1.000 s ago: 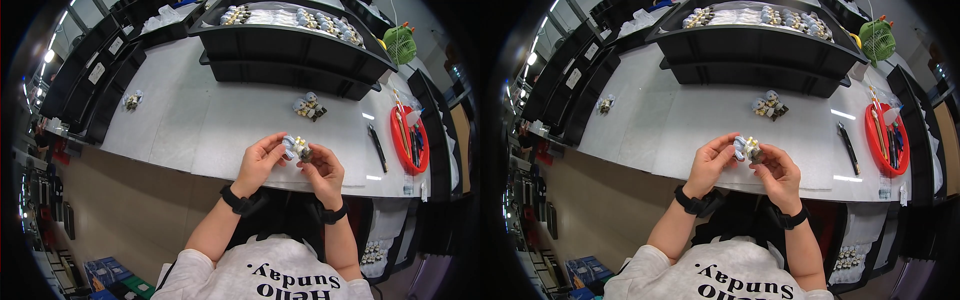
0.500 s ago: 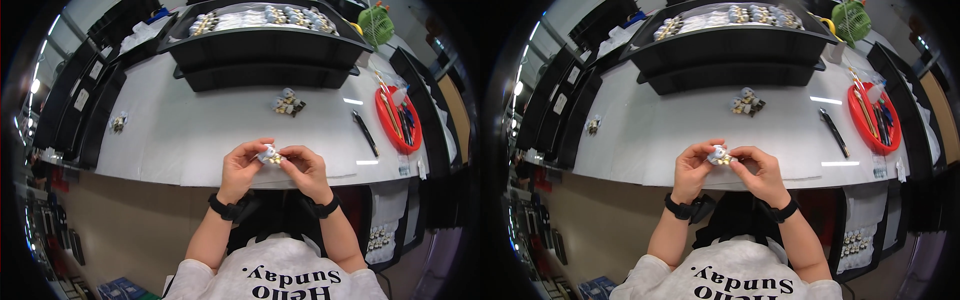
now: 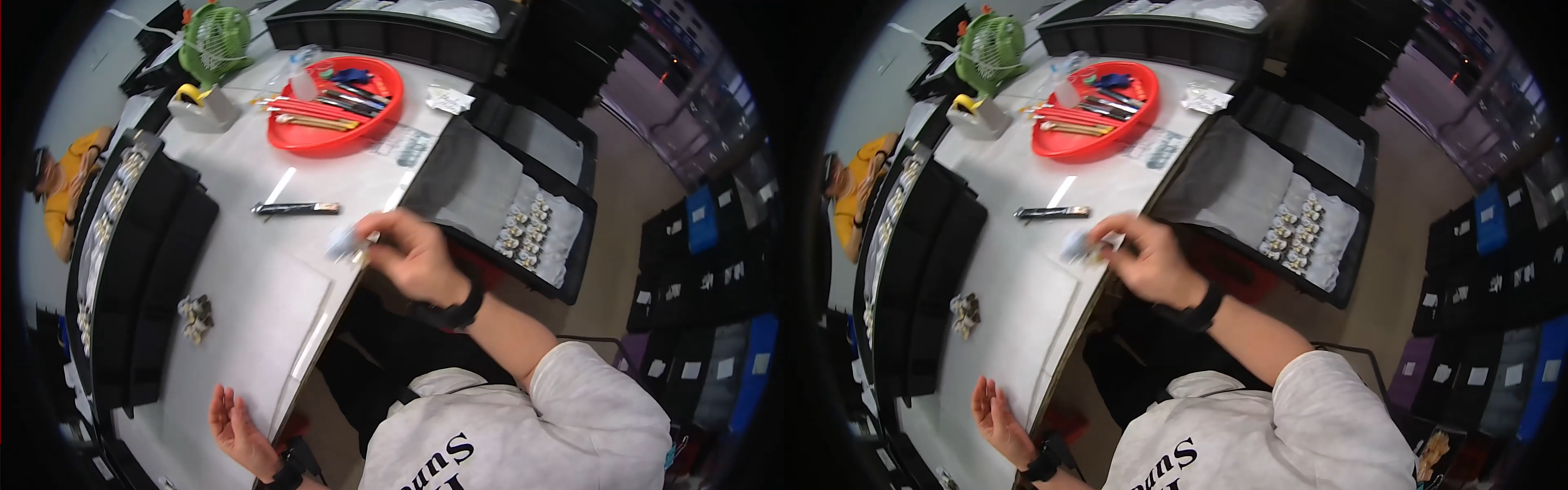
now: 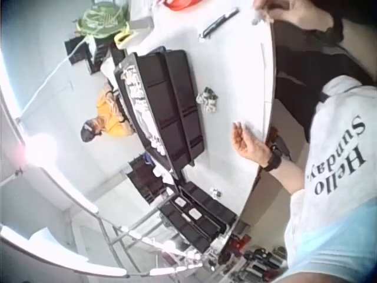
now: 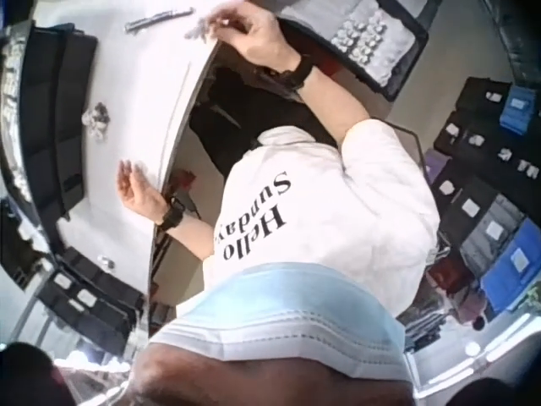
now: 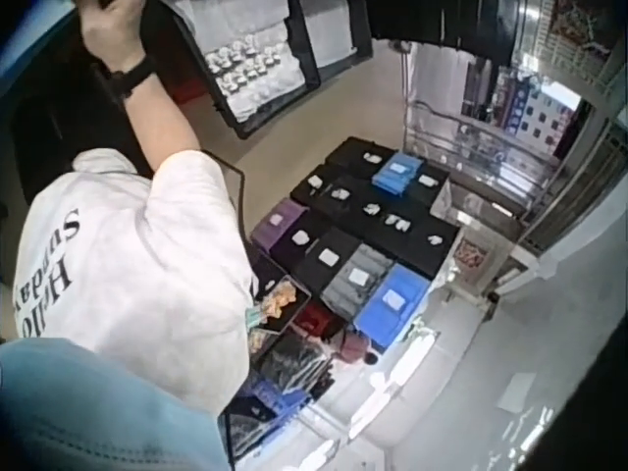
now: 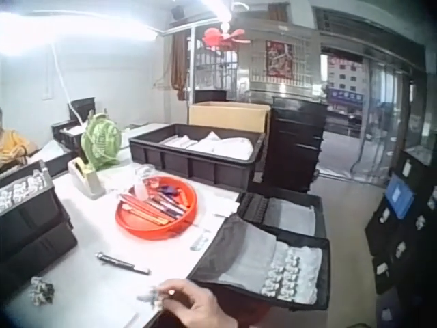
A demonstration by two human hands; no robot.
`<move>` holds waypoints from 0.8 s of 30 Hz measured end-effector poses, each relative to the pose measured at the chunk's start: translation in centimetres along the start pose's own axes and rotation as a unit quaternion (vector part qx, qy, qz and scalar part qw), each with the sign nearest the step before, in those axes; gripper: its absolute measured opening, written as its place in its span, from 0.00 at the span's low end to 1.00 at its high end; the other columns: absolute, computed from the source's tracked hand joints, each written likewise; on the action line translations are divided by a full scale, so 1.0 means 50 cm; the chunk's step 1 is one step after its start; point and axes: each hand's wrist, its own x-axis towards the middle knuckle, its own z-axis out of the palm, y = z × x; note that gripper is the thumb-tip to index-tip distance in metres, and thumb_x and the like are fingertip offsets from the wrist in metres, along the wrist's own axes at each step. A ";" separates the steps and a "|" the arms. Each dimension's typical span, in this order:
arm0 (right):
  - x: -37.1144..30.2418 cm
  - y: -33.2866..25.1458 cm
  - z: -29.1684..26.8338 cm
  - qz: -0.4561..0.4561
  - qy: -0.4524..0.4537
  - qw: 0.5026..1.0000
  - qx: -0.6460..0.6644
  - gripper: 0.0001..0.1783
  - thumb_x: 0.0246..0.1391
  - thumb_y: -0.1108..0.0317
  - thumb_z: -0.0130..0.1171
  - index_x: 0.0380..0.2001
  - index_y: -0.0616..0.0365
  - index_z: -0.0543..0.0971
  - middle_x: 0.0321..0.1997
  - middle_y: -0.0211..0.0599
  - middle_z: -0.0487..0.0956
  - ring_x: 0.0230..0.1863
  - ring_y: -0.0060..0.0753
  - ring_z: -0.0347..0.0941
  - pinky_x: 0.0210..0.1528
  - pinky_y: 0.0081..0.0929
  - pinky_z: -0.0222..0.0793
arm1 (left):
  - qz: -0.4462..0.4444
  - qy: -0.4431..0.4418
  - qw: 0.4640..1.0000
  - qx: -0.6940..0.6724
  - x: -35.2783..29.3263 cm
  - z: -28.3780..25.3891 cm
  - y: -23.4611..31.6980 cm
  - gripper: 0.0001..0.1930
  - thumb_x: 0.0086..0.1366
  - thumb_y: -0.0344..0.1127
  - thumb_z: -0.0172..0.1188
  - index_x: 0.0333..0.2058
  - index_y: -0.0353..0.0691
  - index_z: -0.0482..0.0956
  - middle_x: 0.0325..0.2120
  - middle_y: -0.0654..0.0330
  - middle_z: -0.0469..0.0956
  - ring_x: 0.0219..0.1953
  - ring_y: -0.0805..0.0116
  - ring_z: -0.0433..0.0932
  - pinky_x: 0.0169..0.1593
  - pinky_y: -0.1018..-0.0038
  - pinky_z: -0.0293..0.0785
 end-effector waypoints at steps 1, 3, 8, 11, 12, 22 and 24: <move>0.004 0.011 -0.075 0.012 0.054 0.998 -0.024 0.11 0.43 0.82 0.53 0.33 0.60 0.73 0.34 0.32 0.75 0.36 0.22 0.70 0.39 0.19 0.67 | -0.004 -0.011 1.000 -0.002 0.001 0.001 0.000 0.18 0.56 0.25 0.53 0.47 0.32 0.65 0.50 0.48 0.65 0.50 0.60 0.67 0.51 0.71 0.66; -0.011 0.058 -0.262 0.052 0.162 0.976 -0.132 0.11 0.44 0.83 0.51 0.34 0.60 0.72 0.34 0.32 0.74 0.37 0.21 0.71 0.40 0.19 0.67 | -0.018 -0.024 0.999 0.022 0.006 0.019 0.001 0.19 0.57 0.29 0.52 0.48 0.32 0.65 0.48 0.53 0.66 0.50 0.65 0.67 0.53 0.71 0.63; -0.115 0.193 -0.640 0.147 0.256 0.867 -0.402 0.15 0.38 0.84 0.55 0.33 0.60 0.71 0.31 0.33 0.76 0.34 0.23 0.72 0.36 0.20 0.68 | -0.041 0.007 0.998 0.041 -0.005 0.038 0.017 0.13 0.59 0.22 0.46 0.44 0.30 0.67 0.45 0.51 0.69 0.46 0.61 0.69 0.50 0.69 0.67; -0.159 0.249 -0.727 0.221 0.251 0.820 -0.465 0.14 0.37 0.84 0.56 0.32 0.61 0.72 0.28 0.33 0.76 0.32 0.23 0.72 0.35 0.21 0.68 | -0.039 0.014 0.998 0.047 -0.005 0.031 0.017 0.13 0.59 0.22 0.47 0.44 0.29 0.67 0.44 0.50 0.69 0.46 0.62 0.69 0.50 0.70 0.67; -0.163 0.260 -0.733 0.241 0.237 0.815 -0.471 0.14 0.37 0.84 0.56 0.31 0.61 0.73 0.28 0.34 0.76 0.31 0.24 0.72 0.35 0.21 0.68 | -0.036 0.013 0.998 0.048 -0.005 0.028 0.018 0.13 0.59 0.22 0.47 0.44 0.29 0.67 0.44 0.50 0.69 0.46 0.62 0.69 0.50 0.70 0.67; -0.158 0.342 -0.750 0.271 0.222 0.815 -0.461 0.08 0.40 0.84 0.52 0.26 0.62 0.74 0.26 0.34 0.76 0.29 0.23 0.72 0.32 0.21 0.68 | -0.020 0.010 0.998 0.052 -0.001 0.048 0.023 0.12 0.60 0.22 0.47 0.43 0.29 0.67 0.41 0.51 0.71 0.42 0.64 0.71 0.48 0.71 0.69; -0.161 0.342 -0.744 0.274 0.239 0.816 -0.450 0.05 0.41 0.77 0.54 0.25 0.58 0.76 0.25 0.39 0.77 0.31 0.34 0.75 0.35 0.28 0.69 | -0.018 0.016 0.999 0.041 -0.004 0.040 0.024 0.12 0.59 0.22 0.48 0.43 0.29 0.67 0.41 0.52 0.71 0.42 0.65 0.71 0.47 0.72 0.69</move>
